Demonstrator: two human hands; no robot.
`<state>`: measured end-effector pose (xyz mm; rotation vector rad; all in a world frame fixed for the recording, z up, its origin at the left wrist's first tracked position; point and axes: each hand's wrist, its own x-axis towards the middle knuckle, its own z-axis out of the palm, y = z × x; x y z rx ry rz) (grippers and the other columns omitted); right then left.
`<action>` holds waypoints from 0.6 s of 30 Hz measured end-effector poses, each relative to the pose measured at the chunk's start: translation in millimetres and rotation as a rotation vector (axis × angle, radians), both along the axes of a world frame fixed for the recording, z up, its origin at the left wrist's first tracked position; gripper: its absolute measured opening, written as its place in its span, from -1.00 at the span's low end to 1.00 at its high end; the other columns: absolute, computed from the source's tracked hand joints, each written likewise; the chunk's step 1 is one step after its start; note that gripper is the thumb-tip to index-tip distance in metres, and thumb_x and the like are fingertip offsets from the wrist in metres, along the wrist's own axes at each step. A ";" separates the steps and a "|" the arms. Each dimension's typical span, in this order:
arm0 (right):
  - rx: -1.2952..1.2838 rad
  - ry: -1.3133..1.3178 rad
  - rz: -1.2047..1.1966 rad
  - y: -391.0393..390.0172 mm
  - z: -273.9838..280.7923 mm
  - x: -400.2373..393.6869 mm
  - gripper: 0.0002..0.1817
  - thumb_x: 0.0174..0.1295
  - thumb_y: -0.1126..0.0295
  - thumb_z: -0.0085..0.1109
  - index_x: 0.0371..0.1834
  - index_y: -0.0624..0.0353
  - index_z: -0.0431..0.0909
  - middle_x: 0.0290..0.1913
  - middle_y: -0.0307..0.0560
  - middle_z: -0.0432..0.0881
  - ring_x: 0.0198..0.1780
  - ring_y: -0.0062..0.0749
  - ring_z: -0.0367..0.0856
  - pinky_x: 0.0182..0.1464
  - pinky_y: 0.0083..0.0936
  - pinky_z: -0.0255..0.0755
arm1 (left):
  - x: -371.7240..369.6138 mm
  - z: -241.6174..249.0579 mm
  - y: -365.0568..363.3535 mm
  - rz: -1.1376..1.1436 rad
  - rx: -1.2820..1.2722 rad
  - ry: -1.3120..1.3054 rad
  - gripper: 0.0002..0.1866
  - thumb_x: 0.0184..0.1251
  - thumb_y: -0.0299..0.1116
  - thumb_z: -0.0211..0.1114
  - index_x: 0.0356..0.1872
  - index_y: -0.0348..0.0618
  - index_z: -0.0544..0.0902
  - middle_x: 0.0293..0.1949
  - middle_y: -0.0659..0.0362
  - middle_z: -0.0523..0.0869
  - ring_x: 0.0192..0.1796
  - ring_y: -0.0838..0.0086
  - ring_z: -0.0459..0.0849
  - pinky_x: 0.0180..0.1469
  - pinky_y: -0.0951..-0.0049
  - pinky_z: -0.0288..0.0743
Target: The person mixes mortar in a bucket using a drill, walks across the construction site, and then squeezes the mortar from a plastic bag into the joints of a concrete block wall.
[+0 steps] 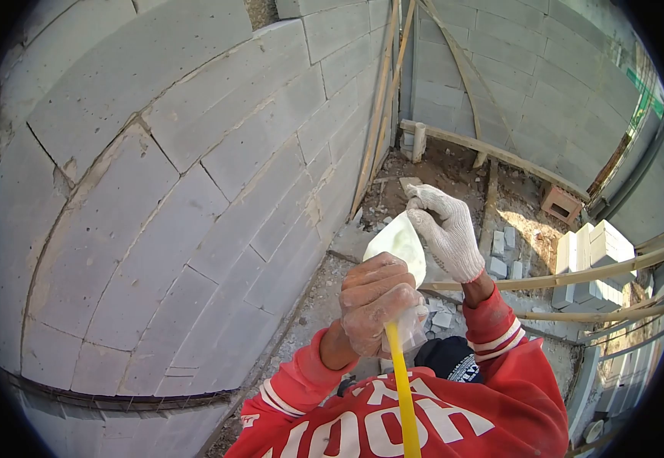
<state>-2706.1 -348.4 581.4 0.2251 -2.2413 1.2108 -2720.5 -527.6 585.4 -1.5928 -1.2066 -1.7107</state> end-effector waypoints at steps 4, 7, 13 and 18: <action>-0.048 -0.020 0.019 -7.0 6.3 -2.1 -0.80 0.20 0.44 0.27 -0.25 0.40 0.59 -0.23 0.04 0.64 -0.16 -0.31 0.65 -0.01 -0.43 0.49 | -1.9 4.0 -2.9 0.076 -0.010 -0.010 -0.70 0.03 -0.31 0.41 -0.45 -0.34 0.51 -0.57 0.03 0.55 -0.56 0.17 0.56 -0.42 0.28 0.43; -0.046 0.001 0.038 -11.0 8.5 -6.5 -0.82 0.20 0.45 0.27 -0.26 0.40 0.59 -0.23 0.03 0.65 -0.15 -0.31 0.65 0.01 -0.42 0.49 | -5.1 5.6 -7.4 0.092 0.015 -0.007 -0.70 0.01 -0.33 0.42 -0.46 -0.34 0.50 -0.58 0.03 0.55 -0.56 0.16 0.56 -0.42 0.29 0.42; -0.269 0.018 -0.005 -27.8 2.7 -12.2 -0.86 0.26 0.50 0.21 -0.26 0.42 0.55 -0.24 -0.15 0.61 -0.20 -0.63 0.48 -0.08 -0.58 0.45 | -5.9 6.0 -14.0 0.178 0.019 -0.057 -0.73 0.04 -0.37 0.40 -0.45 -0.35 0.50 -0.57 0.04 0.57 -0.56 0.16 0.57 -0.43 0.27 0.43; -0.394 0.003 0.045 -43.4 2.3 -24.2 -0.85 0.27 0.50 0.23 -0.24 0.41 0.56 -0.26 -0.18 0.60 -0.22 -0.63 0.46 -0.11 -0.58 0.44 | -4.3 11.9 -19.9 0.194 0.044 -0.044 -0.74 0.07 -0.39 0.39 -0.40 -0.36 0.50 -0.53 0.01 0.58 -0.54 0.14 0.58 -0.41 0.26 0.43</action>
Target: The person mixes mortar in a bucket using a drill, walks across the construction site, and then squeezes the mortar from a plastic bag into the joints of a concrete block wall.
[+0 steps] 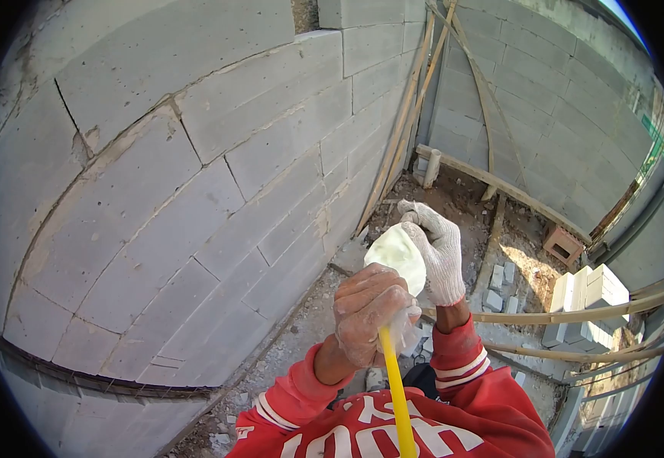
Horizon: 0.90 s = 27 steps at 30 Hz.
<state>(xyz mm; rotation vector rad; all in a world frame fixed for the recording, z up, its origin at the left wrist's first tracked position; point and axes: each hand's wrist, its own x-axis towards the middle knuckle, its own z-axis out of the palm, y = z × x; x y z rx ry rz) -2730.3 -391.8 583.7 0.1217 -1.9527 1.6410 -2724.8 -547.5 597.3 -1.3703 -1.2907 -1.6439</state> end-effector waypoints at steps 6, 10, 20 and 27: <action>0.092 0.005 0.117 -34.3 12.1 -19.3 -0.82 0.27 0.47 0.24 -0.26 0.42 0.53 -0.33 -0.17 0.57 -0.29 -0.64 0.42 -0.19 -0.62 0.41 | -0.4 12.4 -30.7 0.120 0.004 0.013 -0.73 0.06 -0.37 0.39 -0.39 -0.37 0.52 -0.53 0.00 0.57 -0.53 0.14 0.58 -0.40 0.26 0.42; 0.080 0.026 0.167 -64.1 18.4 -36.2 -0.84 0.26 0.48 0.20 -0.29 0.41 0.52 -0.37 -0.23 0.52 -0.32 -0.66 0.37 -0.25 -0.60 0.39 | 1.7 17.9 -62.9 0.248 0.018 0.024 -0.72 0.02 -0.35 0.40 -0.44 -0.34 0.51 -0.55 0.02 0.55 -0.53 0.15 0.57 -0.39 0.28 0.42; 0.038 0.055 0.507 -178.3 17.0 -55.8 -0.86 0.29 0.51 0.20 -0.24 0.44 0.55 -0.30 -0.25 0.57 -0.28 -0.68 0.38 -0.20 -0.63 0.41 | 24.1 21.2 -156.9 0.566 -0.001 0.037 -0.76 -0.06 -0.37 0.40 -0.50 -0.28 0.52 -0.59 0.09 0.50 -0.56 0.21 0.53 -0.41 0.32 0.38; 0.116 0.065 0.554 -231.0 1.2 -47.3 -0.86 0.29 0.50 0.18 -0.25 0.42 0.55 -0.29 -0.24 0.58 -0.29 -0.67 0.39 -0.19 -0.62 0.41 | 43.1 11.0 -200.2 0.673 -0.015 -0.037 -0.76 -0.11 -0.41 0.42 -0.51 -0.28 0.52 -0.59 0.09 0.52 -0.55 0.22 0.55 -0.41 0.32 0.40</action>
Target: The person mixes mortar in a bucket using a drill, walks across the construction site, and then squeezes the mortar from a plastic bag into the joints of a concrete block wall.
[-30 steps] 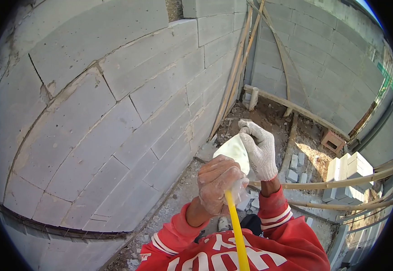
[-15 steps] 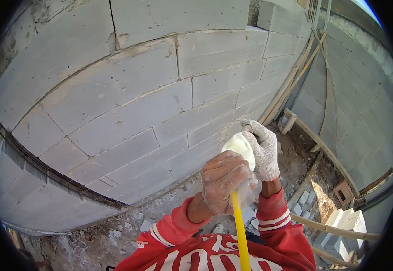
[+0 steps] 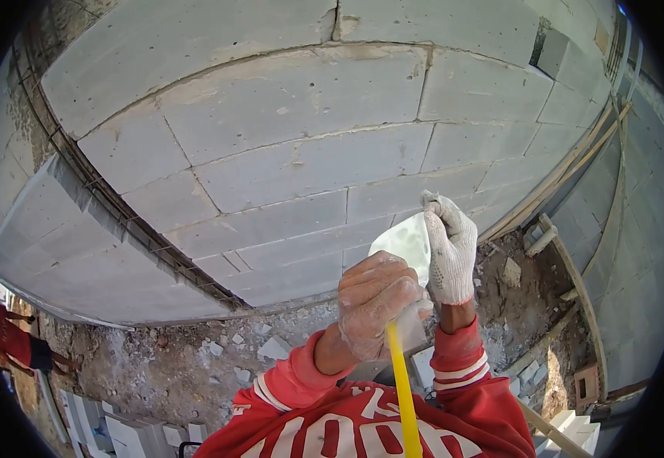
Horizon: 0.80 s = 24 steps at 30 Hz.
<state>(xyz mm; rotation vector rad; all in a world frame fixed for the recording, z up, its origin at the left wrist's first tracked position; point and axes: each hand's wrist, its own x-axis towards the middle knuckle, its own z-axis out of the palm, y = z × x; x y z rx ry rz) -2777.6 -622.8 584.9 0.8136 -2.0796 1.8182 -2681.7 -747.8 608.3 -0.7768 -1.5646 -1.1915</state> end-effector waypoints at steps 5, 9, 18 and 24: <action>-0.069 -0.036 0.036 -8.0 -4.8 -11.5 -0.85 0.28 0.48 0.20 -0.26 0.40 0.52 -0.32 -0.25 0.56 -0.30 -0.66 0.39 -0.18 -0.62 0.40 | 0.0 -10.1 0.8 0.006 0.000 -0.035 -0.78 -0.09 -0.43 0.42 -0.50 -0.27 0.53 -0.59 0.09 0.52 -0.56 0.22 0.55 -0.41 0.33 0.39; -0.094 -0.108 0.048 -2.0 -1.3 -24.0 -0.85 0.29 0.48 0.19 -0.25 0.40 0.53 -0.34 -0.27 0.54 -0.29 -0.67 0.38 -0.19 -0.66 0.38 | -8.5 -19.4 12.1 -0.002 0.008 -0.067 -0.78 -0.13 -0.46 0.43 -0.50 -0.27 0.52 -0.58 0.10 0.53 -0.56 0.22 0.55 -0.41 0.33 0.40; -0.016 -0.039 0.050 45.0 -28.2 -78.4 -0.84 0.31 0.47 0.19 -0.28 0.41 0.54 -0.25 -0.22 0.59 -0.22 -0.64 0.44 -0.11 -0.59 0.43 | -69.8 -13.4 51.6 0.004 -0.011 -0.075 -0.77 -0.12 -0.46 0.43 -0.53 -0.25 0.50 -0.59 0.10 0.51 -0.57 0.23 0.54 -0.43 0.35 0.37; -0.056 -0.095 0.048 77.0 -24.8 -101.6 -0.85 0.30 0.48 0.18 -0.29 0.40 0.52 -0.32 -0.22 0.56 -0.29 -0.62 0.38 -0.14 -0.59 0.42 | -102.7 -14.8 80.9 0.022 -0.039 -0.098 -0.77 -0.12 -0.45 0.43 -0.52 -0.26 0.51 -0.60 0.11 0.49 -0.58 0.24 0.51 -0.45 0.34 0.34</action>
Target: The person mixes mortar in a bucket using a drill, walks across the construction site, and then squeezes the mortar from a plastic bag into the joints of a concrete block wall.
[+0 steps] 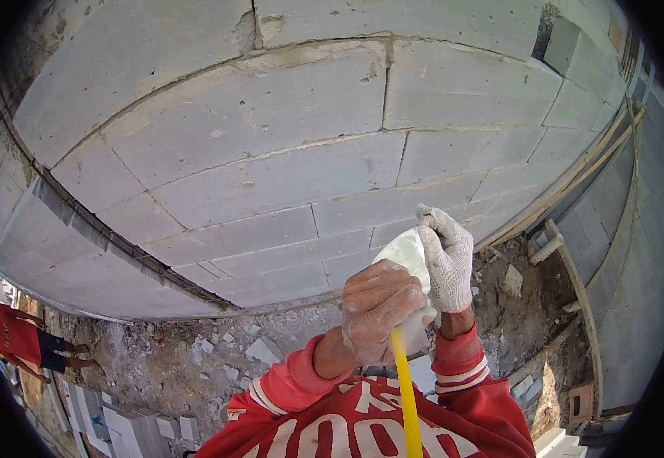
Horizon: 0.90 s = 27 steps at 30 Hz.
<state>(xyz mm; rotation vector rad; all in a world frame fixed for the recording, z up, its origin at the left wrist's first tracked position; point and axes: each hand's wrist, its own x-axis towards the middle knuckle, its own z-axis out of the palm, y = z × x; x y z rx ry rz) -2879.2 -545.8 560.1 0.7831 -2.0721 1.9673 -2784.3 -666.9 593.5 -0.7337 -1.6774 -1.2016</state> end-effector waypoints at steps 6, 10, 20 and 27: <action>-0.141 -0.112 0.010 1.0 -1.4 -27.7 -0.84 0.32 0.48 0.16 -0.31 0.40 0.50 -0.34 -0.31 0.50 -0.31 -0.67 0.34 -0.20 -0.65 0.35 | -15.4 1.8 8.7 0.105 -0.014 0.016 -0.75 -0.10 -0.41 0.45 -0.52 -0.24 0.50 -0.61 0.13 0.47 -0.60 0.26 0.47 -0.45 0.35 0.31; 0.027 -0.009 0.164 -8.4 -6.9 -42.0 -0.86 0.31 0.50 0.17 -0.29 0.42 0.53 -0.33 -0.28 0.53 -0.27 -0.61 0.38 -0.16 -0.59 0.39 | -14.4 0.3 4.8 0.205 -0.037 0.002 -0.75 -0.07 -0.39 0.44 -0.51 -0.23 0.50 -0.60 0.12 0.48 -0.59 0.25 0.47 -0.45 0.34 0.32; 0.071 -0.039 0.512 -63.4 -27.8 -32.3 -0.93 0.26 0.56 0.18 -0.28 0.38 0.56 -0.24 -0.15 0.60 -0.15 -0.56 0.46 0.03 -0.54 0.40 | 26.7 -15.5 -23.1 0.617 -0.036 0.011 -0.89 -0.06 -0.54 0.30 -0.54 -0.29 0.51 -0.62 0.12 0.53 -0.60 0.24 0.53 -0.44 0.30 0.41; 0.089 -0.224 0.746 -113.6 -63.6 -10.9 -0.90 0.27 0.53 0.16 -0.37 0.31 0.48 -0.36 -0.27 0.48 -0.30 -0.58 0.34 -0.15 -0.59 0.35 | 51.0 -33.6 -59.7 0.717 0.074 -0.086 -0.85 0.12 -0.43 0.27 -0.43 -0.31 0.52 -0.55 0.07 0.53 -0.54 0.13 0.52 -0.43 0.27 0.36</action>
